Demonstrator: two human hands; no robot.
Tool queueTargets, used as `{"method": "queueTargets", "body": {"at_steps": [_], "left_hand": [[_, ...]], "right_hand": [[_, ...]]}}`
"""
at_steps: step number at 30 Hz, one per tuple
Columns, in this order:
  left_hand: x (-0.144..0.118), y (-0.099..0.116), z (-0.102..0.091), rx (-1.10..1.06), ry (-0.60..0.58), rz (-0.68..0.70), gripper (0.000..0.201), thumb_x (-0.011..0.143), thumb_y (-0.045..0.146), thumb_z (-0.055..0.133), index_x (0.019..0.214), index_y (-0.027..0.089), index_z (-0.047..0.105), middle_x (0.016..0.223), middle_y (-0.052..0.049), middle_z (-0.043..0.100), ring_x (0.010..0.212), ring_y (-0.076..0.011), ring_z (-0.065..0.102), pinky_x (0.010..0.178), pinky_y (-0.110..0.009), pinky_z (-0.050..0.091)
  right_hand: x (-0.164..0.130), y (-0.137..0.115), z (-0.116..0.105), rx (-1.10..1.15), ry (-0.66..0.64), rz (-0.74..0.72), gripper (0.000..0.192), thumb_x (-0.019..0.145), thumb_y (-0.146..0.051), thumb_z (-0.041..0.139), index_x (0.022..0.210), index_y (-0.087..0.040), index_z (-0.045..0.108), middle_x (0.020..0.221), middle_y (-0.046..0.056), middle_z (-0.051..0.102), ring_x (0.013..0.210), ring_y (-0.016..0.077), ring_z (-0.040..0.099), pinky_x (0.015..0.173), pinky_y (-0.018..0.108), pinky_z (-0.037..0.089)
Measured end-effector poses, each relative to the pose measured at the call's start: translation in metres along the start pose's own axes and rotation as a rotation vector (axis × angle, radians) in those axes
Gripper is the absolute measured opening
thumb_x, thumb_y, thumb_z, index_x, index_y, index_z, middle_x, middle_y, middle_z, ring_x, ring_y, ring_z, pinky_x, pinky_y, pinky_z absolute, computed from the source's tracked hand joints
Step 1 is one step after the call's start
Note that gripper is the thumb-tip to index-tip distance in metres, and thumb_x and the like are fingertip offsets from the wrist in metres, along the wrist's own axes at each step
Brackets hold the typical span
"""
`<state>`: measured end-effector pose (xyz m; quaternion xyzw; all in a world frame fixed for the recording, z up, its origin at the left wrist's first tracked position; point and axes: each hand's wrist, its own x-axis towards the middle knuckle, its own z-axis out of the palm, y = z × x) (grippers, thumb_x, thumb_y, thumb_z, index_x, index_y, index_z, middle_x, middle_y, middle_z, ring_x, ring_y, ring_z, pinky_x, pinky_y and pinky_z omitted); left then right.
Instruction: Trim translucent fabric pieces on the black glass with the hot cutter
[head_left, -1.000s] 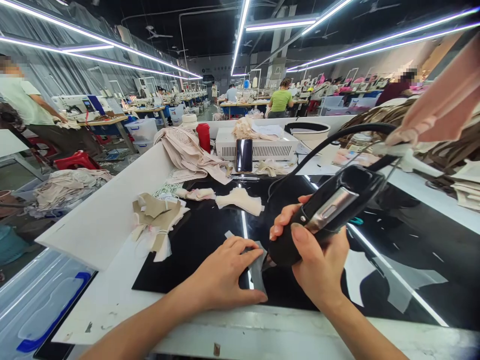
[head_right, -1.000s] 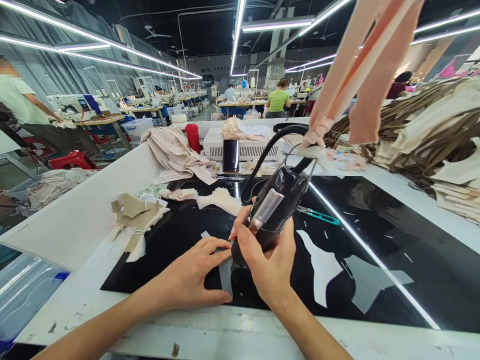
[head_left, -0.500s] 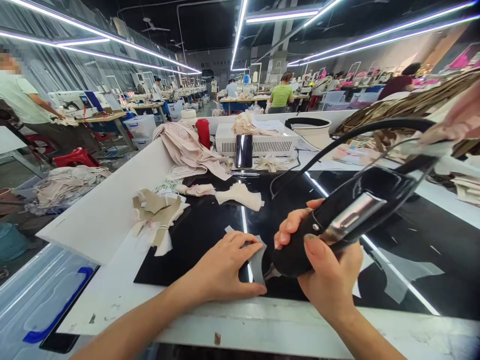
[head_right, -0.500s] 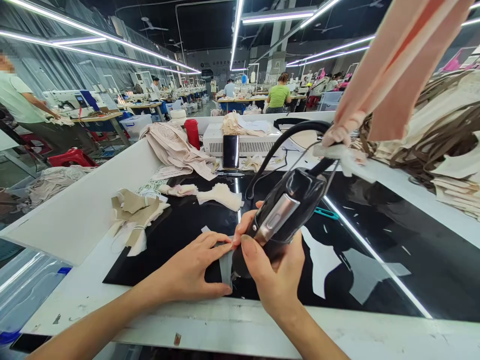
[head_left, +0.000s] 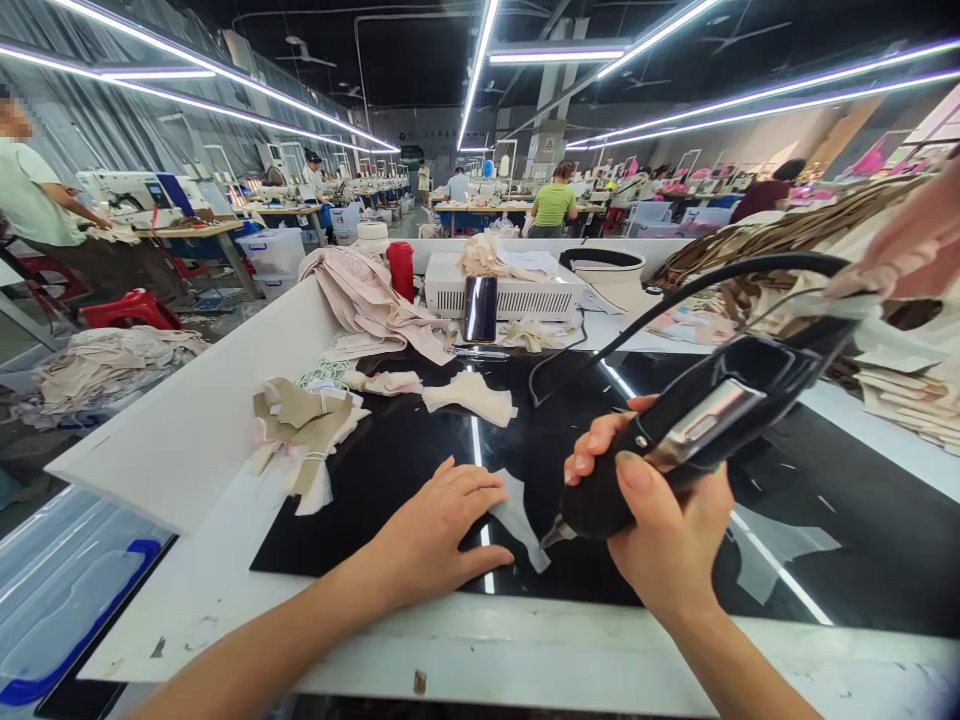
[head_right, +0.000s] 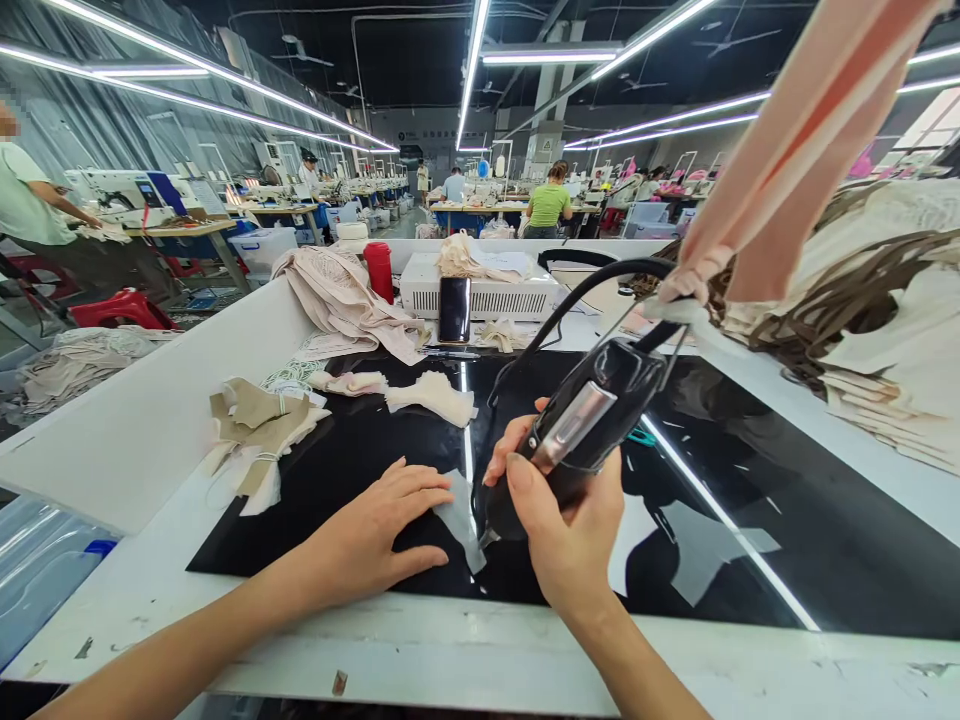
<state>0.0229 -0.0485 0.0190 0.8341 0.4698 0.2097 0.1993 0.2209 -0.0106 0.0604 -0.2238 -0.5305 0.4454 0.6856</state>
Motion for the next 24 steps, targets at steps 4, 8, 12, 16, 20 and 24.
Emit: {"method": "queueTargets", "body": {"at_steps": [4, 8, 12, 16, 20, 24], "left_hand": [[0.000, -0.002, -0.001, 0.008, 0.035, 0.044, 0.022, 0.095, 0.027, 0.068, 0.116, 0.022, 0.065, 0.126, -0.004, 0.067, 0.128, -0.0225, 0.055, 0.124, -0.057, 0.019], [-0.001, -0.001, 0.000, -0.013, 0.024, 0.106, 0.012, 0.097, 0.025, 0.066, 0.107, 0.021, 0.071, 0.112, -0.002, 0.069, 0.110, -0.0187, 0.064, 0.124, -0.055, 0.020], [-0.002, 0.003, 0.000, -0.063, 0.034, 0.182, 0.013, 0.099, 0.022, 0.061, 0.104, 0.020, 0.073, 0.101, -0.002, 0.070, 0.097, -0.0154, 0.066, 0.122, -0.048, 0.027], [-0.001, 0.004, -0.002, -0.090, 0.073, 0.185, 0.020, 0.102, 0.021, 0.054, 0.113, 0.018, 0.071, 0.108, -0.005, 0.069, 0.102, -0.0164, 0.064, 0.121, -0.044, 0.032], [0.000, 0.000, 0.000, -0.073, 0.028, 0.144, 0.024, 0.101, 0.021, 0.057, 0.122, 0.021, 0.067, 0.128, -0.006, 0.066, 0.119, -0.0196, 0.061, 0.122, -0.047, 0.029], [-0.001, -0.002, 0.000, -0.051, -0.035, 0.130, 0.024, 0.100, 0.021, 0.059, 0.122, 0.025, 0.068, 0.129, -0.004, 0.066, 0.121, -0.0203, 0.061, 0.122, -0.052, 0.026]], "right_hand": [[0.011, 0.001, -0.013, -0.063, 0.054, -0.038, 0.033, 0.085, -0.027, 0.075, 0.114, -0.029, 0.059, 0.082, -0.003, 0.063, 0.065, 0.0155, 0.060, 0.058, 0.032, 0.054], [0.022, 0.003, -0.023, -0.134, 0.106, -0.086, 0.030, 0.085, -0.027, 0.075, 0.112, -0.029, 0.060, 0.082, -0.003, 0.063, 0.064, 0.0158, 0.060, 0.059, 0.032, 0.053], [0.026, 0.003, -0.019, -0.119, 0.127, -0.099, 0.030, 0.084, -0.027, 0.075, 0.111, -0.029, 0.060, 0.082, -0.004, 0.063, 0.064, 0.0155, 0.060, 0.060, 0.032, 0.053], [0.021, 0.001, -0.004, -0.056, 0.103, -0.070, 0.032, 0.085, -0.029, 0.076, 0.112, -0.029, 0.059, 0.081, -0.004, 0.063, 0.063, 0.0147, 0.059, 0.059, 0.031, 0.052], [0.012, 0.005, 0.009, -0.019, 0.042, -0.028, 0.035, 0.086, -0.032, 0.076, 0.115, -0.031, 0.057, 0.085, -0.004, 0.063, 0.066, 0.0145, 0.061, 0.060, 0.031, 0.053], [0.006, 0.013, 0.013, 0.000, 0.015, -0.014, 0.038, 0.086, -0.033, 0.076, 0.118, -0.030, 0.055, 0.087, -0.004, 0.064, 0.066, 0.0137, 0.061, 0.060, 0.030, 0.053]]}}
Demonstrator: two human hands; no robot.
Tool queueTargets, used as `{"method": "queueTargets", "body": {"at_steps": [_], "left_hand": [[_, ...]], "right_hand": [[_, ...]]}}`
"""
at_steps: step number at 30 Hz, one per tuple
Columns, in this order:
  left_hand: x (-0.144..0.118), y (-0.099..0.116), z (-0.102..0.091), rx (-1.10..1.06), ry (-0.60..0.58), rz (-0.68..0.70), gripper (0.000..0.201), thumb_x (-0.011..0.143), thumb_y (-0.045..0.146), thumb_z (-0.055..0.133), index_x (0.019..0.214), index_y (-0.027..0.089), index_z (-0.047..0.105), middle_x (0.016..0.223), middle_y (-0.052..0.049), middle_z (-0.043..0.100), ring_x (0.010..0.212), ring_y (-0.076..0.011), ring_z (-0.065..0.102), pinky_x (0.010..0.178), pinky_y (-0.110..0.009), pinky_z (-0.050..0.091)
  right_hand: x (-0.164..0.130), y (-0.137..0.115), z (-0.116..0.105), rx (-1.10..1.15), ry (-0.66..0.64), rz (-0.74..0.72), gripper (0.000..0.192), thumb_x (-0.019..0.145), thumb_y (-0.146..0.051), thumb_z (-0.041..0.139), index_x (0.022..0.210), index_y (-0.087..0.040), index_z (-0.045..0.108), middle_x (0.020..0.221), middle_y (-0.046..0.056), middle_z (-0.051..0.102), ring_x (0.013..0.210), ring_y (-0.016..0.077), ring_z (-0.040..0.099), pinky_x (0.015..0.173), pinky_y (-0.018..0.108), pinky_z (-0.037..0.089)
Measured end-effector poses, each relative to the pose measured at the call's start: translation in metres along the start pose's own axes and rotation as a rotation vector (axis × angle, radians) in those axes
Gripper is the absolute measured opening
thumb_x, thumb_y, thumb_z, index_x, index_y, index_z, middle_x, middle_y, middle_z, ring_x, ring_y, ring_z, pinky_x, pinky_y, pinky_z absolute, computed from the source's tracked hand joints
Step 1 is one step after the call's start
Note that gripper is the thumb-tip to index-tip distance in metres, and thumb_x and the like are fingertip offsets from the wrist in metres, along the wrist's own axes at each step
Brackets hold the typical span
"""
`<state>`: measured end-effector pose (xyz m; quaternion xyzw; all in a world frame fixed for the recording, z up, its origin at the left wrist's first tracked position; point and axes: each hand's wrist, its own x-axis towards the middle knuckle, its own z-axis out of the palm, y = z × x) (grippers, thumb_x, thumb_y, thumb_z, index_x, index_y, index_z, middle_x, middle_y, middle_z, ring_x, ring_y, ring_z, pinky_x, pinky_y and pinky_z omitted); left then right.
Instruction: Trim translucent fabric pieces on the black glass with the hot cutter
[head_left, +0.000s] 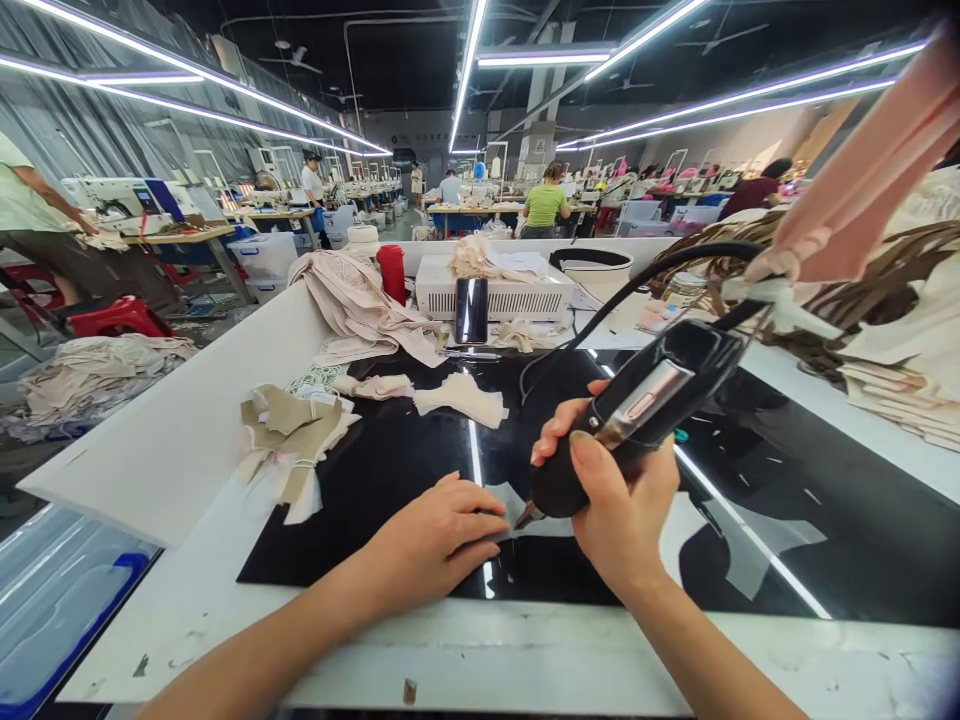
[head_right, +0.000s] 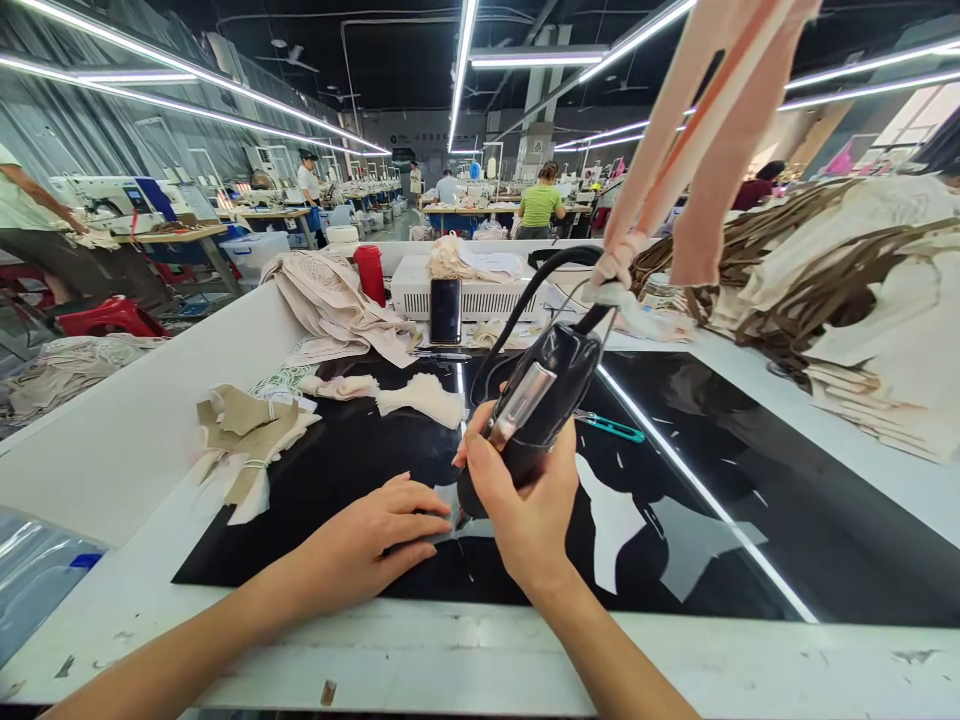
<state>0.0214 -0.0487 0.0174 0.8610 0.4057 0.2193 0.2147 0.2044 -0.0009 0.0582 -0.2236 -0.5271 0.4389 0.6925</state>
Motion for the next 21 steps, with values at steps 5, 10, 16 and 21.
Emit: {"method": "queueTargets", "body": {"at_steps": [5, 10, 16, 21], "left_hand": [[0.0004, 0.0020, -0.0014, 0.009, -0.002, -0.014, 0.024, 0.099, 0.023, 0.060, 0.121, 0.027, 0.069, 0.131, -0.005, 0.065, 0.122, -0.0217, 0.061, 0.122, -0.053, 0.027], [0.0010, 0.0022, -0.0018, 0.014, -0.016, -0.023, 0.025, 0.099, 0.023, 0.061, 0.122, 0.028, 0.069, 0.132, -0.004, 0.064, 0.123, -0.0221, 0.060, 0.122, -0.054, 0.026], [0.0017, 0.0053, -0.0051, -0.012, 0.012, -0.016, 0.024, 0.101, 0.021, 0.055, 0.121, 0.025, 0.068, 0.124, -0.004, 0.068, 0.117, -0.0191, 0.062, 0.123, -0.049, 0.026], [0.0031, 0.0057, -0.0076, -0.022, 0.016, -0.014, 0.023, 0.099, 0.020, 0.058, 0.120, 0.025, 0.067, 0.127, -0.004, 0.068, 0.123, -0.0199, 0.059, 0.123, -0.048, 0.023]], "right_hand": [[-0.0027, 0.0003, -0.0011, 0.002, -0.018, -0.001, 0.037, 0.087, -0.033, 0.075, 0.118, -0.030, 0.054, 0.087, -0.004, 0.064, 0.066, 0.0137, 0.061, 0.060, 0.030, 0.053], [-0.0040, -0.0017, -0.0007, 0.007, -0.039, -0.005, 0.035, 0.089, -0.029, 0.073, 0.118, -0.030, 0.053, 0.087, -0.004, 0.063, 0.067, 0.0136, 0.061, 0.060, 0.030, 0.053], [-0.0014, -0.0012, -0.0022, -0.034, -0.037, -0.008, 0.035, 0.089, -0.029, 0.074, 0.117, -0.030, 0.054, 0.088, -0.003, 0.064, 0.066, 0.0138, 0.061, 0.057, 0.029, 0.052], [0.0023, -0.0010, -0.0068, -0.041, -0.009, -0.001, 0.036, 0.087, -0.030, 0.075, 0.117, -0.030, 0.055, 0.086, -0.004, 0.063, 0.065, 0.0138, 0.061, 0.057, 0.029, 0.052]]}}
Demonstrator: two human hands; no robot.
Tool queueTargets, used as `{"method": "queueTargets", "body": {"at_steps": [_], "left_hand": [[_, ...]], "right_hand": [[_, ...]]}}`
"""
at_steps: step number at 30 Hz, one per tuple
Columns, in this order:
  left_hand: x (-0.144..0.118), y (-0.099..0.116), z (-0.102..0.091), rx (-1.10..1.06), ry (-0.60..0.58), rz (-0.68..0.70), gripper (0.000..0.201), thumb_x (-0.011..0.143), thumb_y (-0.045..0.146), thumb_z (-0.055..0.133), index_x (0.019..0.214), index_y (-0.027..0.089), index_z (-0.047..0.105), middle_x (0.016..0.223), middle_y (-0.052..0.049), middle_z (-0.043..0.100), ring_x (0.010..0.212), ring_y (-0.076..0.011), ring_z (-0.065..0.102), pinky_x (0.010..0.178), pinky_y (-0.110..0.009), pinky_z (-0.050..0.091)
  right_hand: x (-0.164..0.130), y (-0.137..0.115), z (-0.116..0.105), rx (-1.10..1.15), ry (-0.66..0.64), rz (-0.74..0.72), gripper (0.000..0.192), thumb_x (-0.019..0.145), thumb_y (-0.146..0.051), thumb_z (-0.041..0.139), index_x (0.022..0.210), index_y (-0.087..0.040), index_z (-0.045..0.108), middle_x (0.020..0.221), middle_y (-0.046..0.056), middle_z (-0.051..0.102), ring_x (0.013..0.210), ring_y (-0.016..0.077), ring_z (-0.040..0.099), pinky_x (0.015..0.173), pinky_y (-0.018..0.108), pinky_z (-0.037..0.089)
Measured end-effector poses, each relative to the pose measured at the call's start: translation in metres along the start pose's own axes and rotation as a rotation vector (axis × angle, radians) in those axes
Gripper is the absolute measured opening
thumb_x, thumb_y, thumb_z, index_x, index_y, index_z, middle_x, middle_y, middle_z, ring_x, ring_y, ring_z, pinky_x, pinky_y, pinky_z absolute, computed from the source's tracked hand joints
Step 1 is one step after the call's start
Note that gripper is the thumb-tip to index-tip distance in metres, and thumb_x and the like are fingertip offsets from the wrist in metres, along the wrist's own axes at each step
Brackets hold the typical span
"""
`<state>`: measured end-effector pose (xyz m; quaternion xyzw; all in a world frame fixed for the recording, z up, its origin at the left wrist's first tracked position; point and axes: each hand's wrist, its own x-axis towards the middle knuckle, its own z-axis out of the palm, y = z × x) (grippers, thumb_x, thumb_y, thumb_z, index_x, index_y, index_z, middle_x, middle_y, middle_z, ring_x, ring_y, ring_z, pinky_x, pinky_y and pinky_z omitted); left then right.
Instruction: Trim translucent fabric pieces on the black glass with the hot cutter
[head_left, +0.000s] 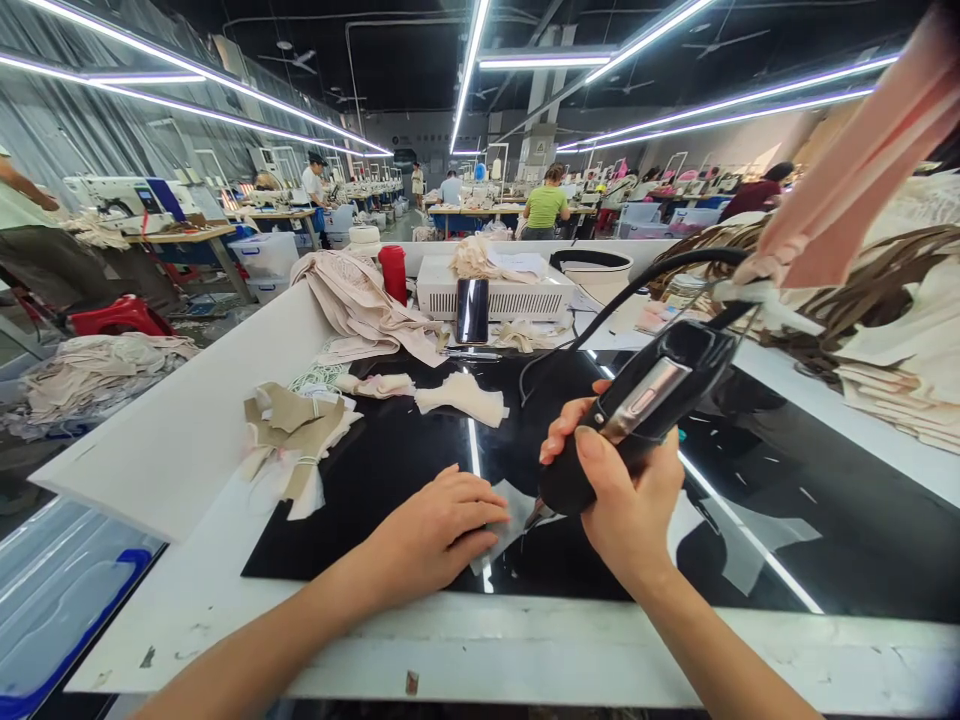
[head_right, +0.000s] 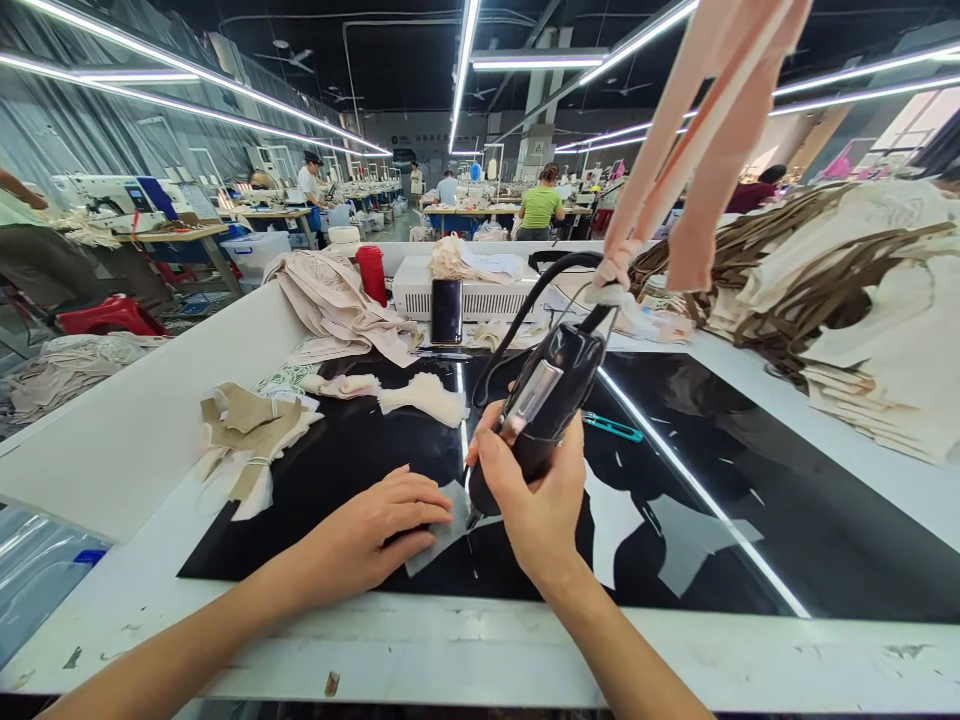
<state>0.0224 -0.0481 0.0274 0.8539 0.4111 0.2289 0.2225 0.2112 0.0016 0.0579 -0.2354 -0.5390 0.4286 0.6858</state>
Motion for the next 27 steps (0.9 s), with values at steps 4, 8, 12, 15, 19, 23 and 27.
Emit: {"method": "queueTargets", "body": {"at_steps": [4, 8, 12, 15, 19, 23, 27], "left_hand": [[-0.001, -0.003, 0.001, -0.011, -0.051, -0.011, 0.033, 0.092, 0.022, 0.070, 0.124, 0.027, 0.066, 0.135, -0.003, 0.065, 0.132, -0.0234, 0.054, 0.124, -0.053, 0.019], [-0.002, -0.004, -0.001, -0.021, -0.075, -0.010, 0.036, 0.090, 0.024, 0.072, 0.126, 0.029, 0.066, 0.137, -0.003, 0.065, 0.132, -0.0234, 0.054, 0.124, -0.054, 0.018], [-0.002, -0.003, -0.003, -0.024, -0.085, -0.011, 0.037, 0.090, 0.025, 0.073, 0.125, 0.029, 0.066, 0.137, -0.003, 0.064, 0.133, -0.0239, 0.053, 0.123, -0.054, 0.020], [-0.002, -0.004, -0.003, -0.022, -0.078, -0.001, 0.039, 0.089, 0.025, 0.074, 0.127, 0.030, 0.066, 0.137, -0.004, 0.064, 0.133, -0.0247, 0.052, 0.123, -0.054, 0.020], [-0.002, -0.005, -0.002, -0.025, -0.075, 0.013, 0.039, 0.089, 0.027, 0.075, 0.127, 0.029, 0.066, 0.136, -0.004, 0.064, 0.133, -0.0249, 0.053, 0.123, -0.054, 0.020], [-0.002, -0.006, -0.002, -0.022, -0.080, 0.023, 0.041, 0.088, 0.029, 0.077, 0.127, 0.029, 0.065, 0.136, -0.004, 0.064, 0.133, -0.0246, 0.052, 0.123, -0.052, 0.020], [-0.001, -0.006, -0.002, -0.015, -0.080, 0.046, 0.043, 0.086, 0.033, 0.080, 0.126, 0.028, 0.066, 0.135, -0.004, 0.065, 0.132, -0.0241, 0.053, 0.122, -0.050, 0.023]], "right_hand": [[0.000, 0.000, -0.001, -0.005, -0.006, 0.002, 0.037, 0.087, -0.030, 0.076, 0.117, -0.030, 0.055, 0.087, -0.003, 0.064, 0.065, 0.0138, 0.061, 0.058, 0.029, 0.052], [-0.001, -0.003, 0.002, 0.007, 0.004, 0.026, 0.037, 0.086, -0.032, 0.076, 0.117, -0.030, 0.055, 0.087, -0.003, 0.063, 0.066, 0.0145, 0.061, 0.059, 0.030, 0.053], [-0.006, -0.008, 0.007, 0.032, 0.005, 0.042, 0.037, 0.087, -0.034, 0.075, 0.116, -0.029, 0.054, 0.086, -0.004, 0.062, 0.066, 0.0144, 0.061, 0.061, 0.031, 0.053], [-0.010, -0.009, 0.010, 0.039, -0.021, 0.055, 0.037, 0.087, -0.034, 0.074, 0.117, -0.030, 0.053, 0.087, -0.004, 0.061, 0.066, 0.0145, 0.060, 0.061, 0.032, 0.053], [-0.013, -0.007, 0.011, 0.048, -0.027, 0.055, 0.035, 0.088, -0.032, 0.073, 0.117, -0.031, 0.053, 0.086, -0.004, 0.061, 0.067, 0.0144, 0.060, 0.061, 0.032, 0.053], [-0.013, -0.006, 0.012, 0.047, -0.036, 0.055, 0.034, 0.089, -0.030, 0.073, 0.117, -0.030, 0.054, 0.088, -0.003, 0.062, 0.067, 0.0143, 0.060, 0.059, 0.031, 0.053], [-0.014, -0.009, 0.014, 0.069, -0.034, 0.065, 0.034, 0.089, -0.031, 0.073, 0.117, -0.030, 0.054, 0.086, -0.003, 0.061, 0.066, 0.0145, 0.060, 0.060, 0.031, 0.053]]}}
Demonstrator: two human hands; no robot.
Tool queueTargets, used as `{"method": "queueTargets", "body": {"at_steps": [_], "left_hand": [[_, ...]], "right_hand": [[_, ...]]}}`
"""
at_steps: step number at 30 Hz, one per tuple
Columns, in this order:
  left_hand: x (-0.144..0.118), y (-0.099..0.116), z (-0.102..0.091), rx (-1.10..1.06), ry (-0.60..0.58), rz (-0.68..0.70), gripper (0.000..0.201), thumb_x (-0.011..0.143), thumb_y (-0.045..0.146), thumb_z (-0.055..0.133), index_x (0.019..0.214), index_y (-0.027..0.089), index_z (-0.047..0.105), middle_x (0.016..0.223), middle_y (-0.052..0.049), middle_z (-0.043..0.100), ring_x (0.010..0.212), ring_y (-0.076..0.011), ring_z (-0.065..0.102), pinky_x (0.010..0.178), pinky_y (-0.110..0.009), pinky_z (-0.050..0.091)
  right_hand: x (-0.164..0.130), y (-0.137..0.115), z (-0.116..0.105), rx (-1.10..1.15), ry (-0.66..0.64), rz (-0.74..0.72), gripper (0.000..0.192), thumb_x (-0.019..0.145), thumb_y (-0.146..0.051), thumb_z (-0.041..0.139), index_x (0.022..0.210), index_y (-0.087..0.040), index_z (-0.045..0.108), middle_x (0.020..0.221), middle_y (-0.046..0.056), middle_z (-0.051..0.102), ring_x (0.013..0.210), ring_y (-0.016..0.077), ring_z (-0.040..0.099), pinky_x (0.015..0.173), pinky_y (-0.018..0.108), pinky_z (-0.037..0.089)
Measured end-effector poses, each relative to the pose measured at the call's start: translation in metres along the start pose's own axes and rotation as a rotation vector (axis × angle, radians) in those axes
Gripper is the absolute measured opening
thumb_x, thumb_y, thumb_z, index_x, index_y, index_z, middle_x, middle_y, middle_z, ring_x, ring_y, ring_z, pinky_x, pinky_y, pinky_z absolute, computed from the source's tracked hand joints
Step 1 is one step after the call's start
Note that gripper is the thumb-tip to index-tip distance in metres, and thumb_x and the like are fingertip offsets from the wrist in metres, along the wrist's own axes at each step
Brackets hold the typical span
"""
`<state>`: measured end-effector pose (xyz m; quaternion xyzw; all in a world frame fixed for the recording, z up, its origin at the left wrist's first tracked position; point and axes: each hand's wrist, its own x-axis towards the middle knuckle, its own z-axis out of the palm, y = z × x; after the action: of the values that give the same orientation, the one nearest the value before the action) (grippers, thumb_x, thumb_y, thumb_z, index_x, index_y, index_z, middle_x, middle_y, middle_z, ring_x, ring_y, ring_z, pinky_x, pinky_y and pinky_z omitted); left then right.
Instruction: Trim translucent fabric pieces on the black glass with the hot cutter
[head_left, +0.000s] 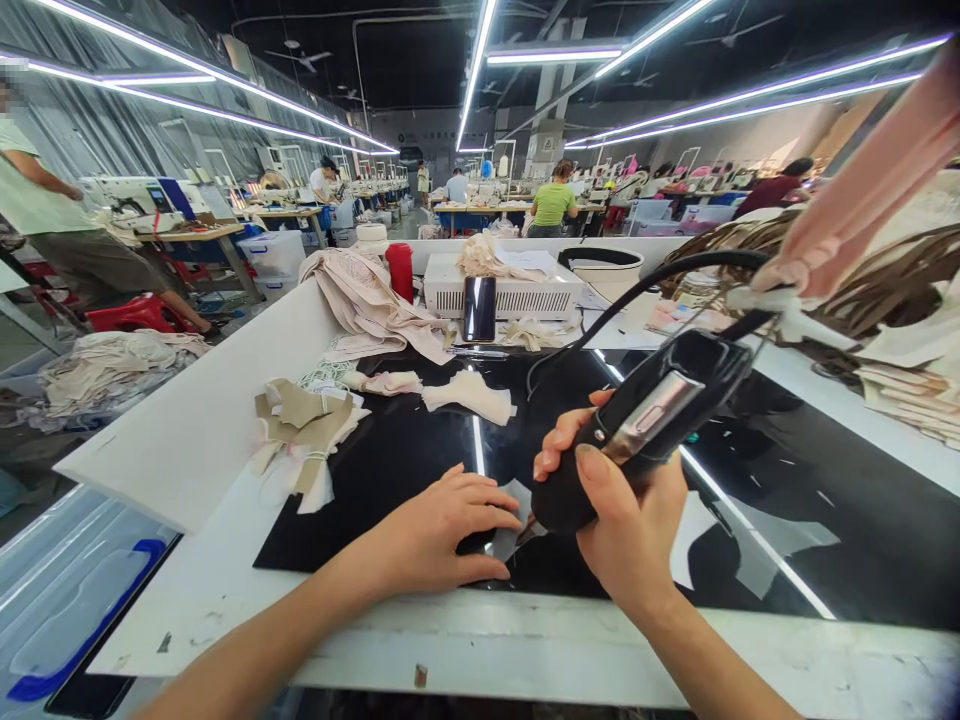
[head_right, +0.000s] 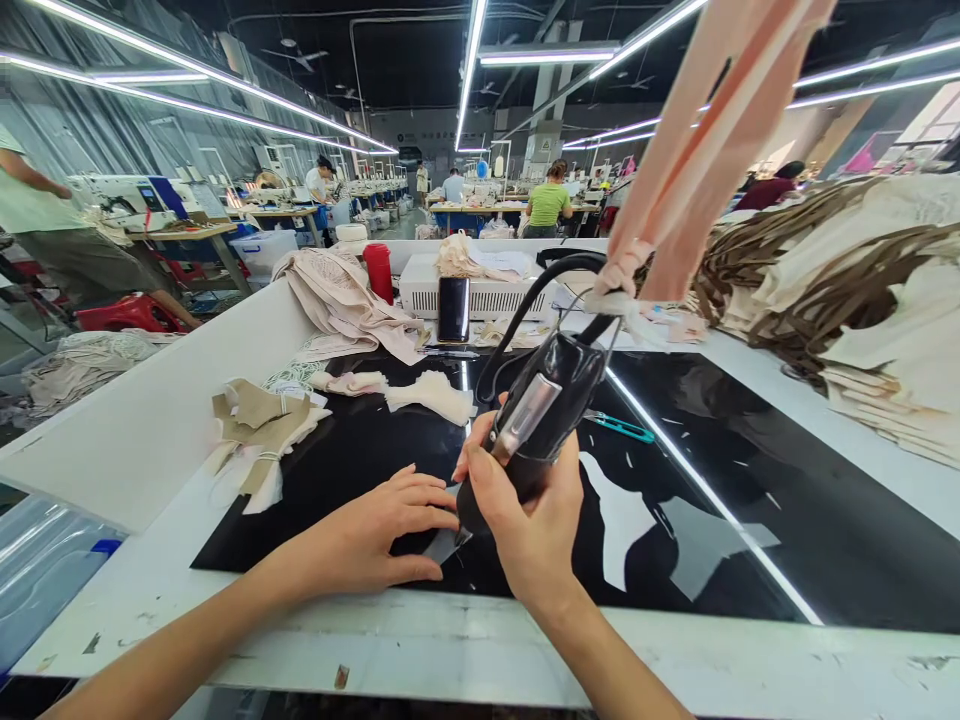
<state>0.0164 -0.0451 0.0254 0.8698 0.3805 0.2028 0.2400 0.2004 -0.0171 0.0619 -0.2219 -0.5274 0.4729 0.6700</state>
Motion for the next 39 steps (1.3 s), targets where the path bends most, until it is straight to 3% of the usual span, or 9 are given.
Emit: {"method": "queueTargets", "body": {"at_steps": [7, 18, 23, 29, 33, 35, 39], "left_hand": [[0.000, -0.003, 0.003, -0.014, 0.000, -0.012, 0.046, 0.083, 0.042, 0.081, 0.125, 0.030, 0.066, 0.138, -0.005, 0.063, 0.133, -0.0266, 0.052, 0.124, -0.056, 0.017], [0.001, -0.005, 0.002, -0.011, -0.023, 0.013, 0.041, 0.087, 0.046, 0.076, 0.123, 0.029, 0.066, 0.140, -0.005, 0.061, 0.135, -0.0272, 0.050, 0.123, -0.058, 0.017], [0.001, -0.004, 0.001, -0.005, -0.011, 0.029, 0.039, 0.084, 0.044, 0.079, 0.117, 0.026, 0.069, 0.138, -0.006, 0.062, 0.132, -0.0269, 0.052, 0.122, -0.054, 0.023], [-0.001, -0.005, 0.000, -0.012, -0.002, 0.023, 0.039, 0.083, 0.046, 0.080, 0.115, 0.026, 0.070, 0.135, -0.008, 0.062, 0.130, -0.0276, 0.053, 0.122, -0.057, 0.019], [-0.001, -0.001, -0.003, 0.021, 0.032, 0.009, 0.037, 0.078, 0.046, 0.084, 0.107, 0.025, 0.073, 0.121, -0.004, 0.067, 0.120, -0.0241, 0.059, 0.124, -0.053, 0.015], [0.000, 0.002, -0.003, 0.037, 0.054, 0.000, 0.035, 0.080, 0.046, 0.082, 0.107, 0.025, 0.073, 0.124, -0.005, 0.067, 0.121, -0.0238, 0.059, 0.125, -0.053, 0.015], [0.004, 0.006, 0.002, 0.073, 0.007, 0.011, 0.048, 0.089, 0.047, 0.074, 0.131, 0.028, 0.063, 0.141, -0.006, 0.060, 0.135, -0.0269, 0.051, 0.125, -0.056, 0.016]], "right_hand": [[-0.008, -0.002, 0.007, 0.042, -0.018, 0.019, 0.033, 0.088, -0.031, 0.073, 0.115, -0.030, 0.054, 0.083, -0.004, 0.061, 0.063, 0.0138, 0.060, 0.058, 0.031, 0.053], [-0.012, -0.004, 0.009, 0.075, -0.008, 0.017, 0.035, 0.086, -0.033, 0.076, 0.114, -0.029, 0.056, 0.084, -0.004, 0.062, 0.064, 0.0128, 0.061, 0.060, 0.029, 0.055], [-0.017, -0.002, 0.012, 0.067, -0.037, 0.012, 0.035, 0.088, -0.032, 0.074, 0.117, -0.029, 0.055, 0.087, -0.003, 0.063, 0.065, 0.0129, 0.062, 0.060, 0.030, 0.056], [-0.011, -0.005, 0.009, 0.056, -0.056, 0.026, 0.032, 0.088, -0.031, 0.073, 0.115, -0.029, 0.055, 0.086, -0.003, 0.063, 0.065, 0.0132, 0.061, 0.058, 0.029, 0.055], [0.003, -0.013, -0.005, -0.007, 0.054, -0.036, 0.033, 0.087, -0.029, 0.074, 0.115, -0.029, 0.056, 0.083, -0.003, 0.063, 0.064, 0.0137, 0.060, 0.058, 0.030, 0.054], [0.010, -0.015, -0.013, -0.032, 0.111, -0.078, 0.032, 0.086, -0.028, 0.075, 0.113, -0.029, 0.057, 0.081, -0.004, 0.063, 0.064, 0.0144, 0.060, 0.058, 0.030, 0.054], [0.015, -0.012, -0.023, -0.067, 0.152, -0.101, 0.033, 0.085, -0.030, 0.076, 0.112, -0.029, 0.058, 0.081, -0.004, 0.064, 0.064, 0.0150, 0.060, 0.059, 0.031, 0.053]]}}
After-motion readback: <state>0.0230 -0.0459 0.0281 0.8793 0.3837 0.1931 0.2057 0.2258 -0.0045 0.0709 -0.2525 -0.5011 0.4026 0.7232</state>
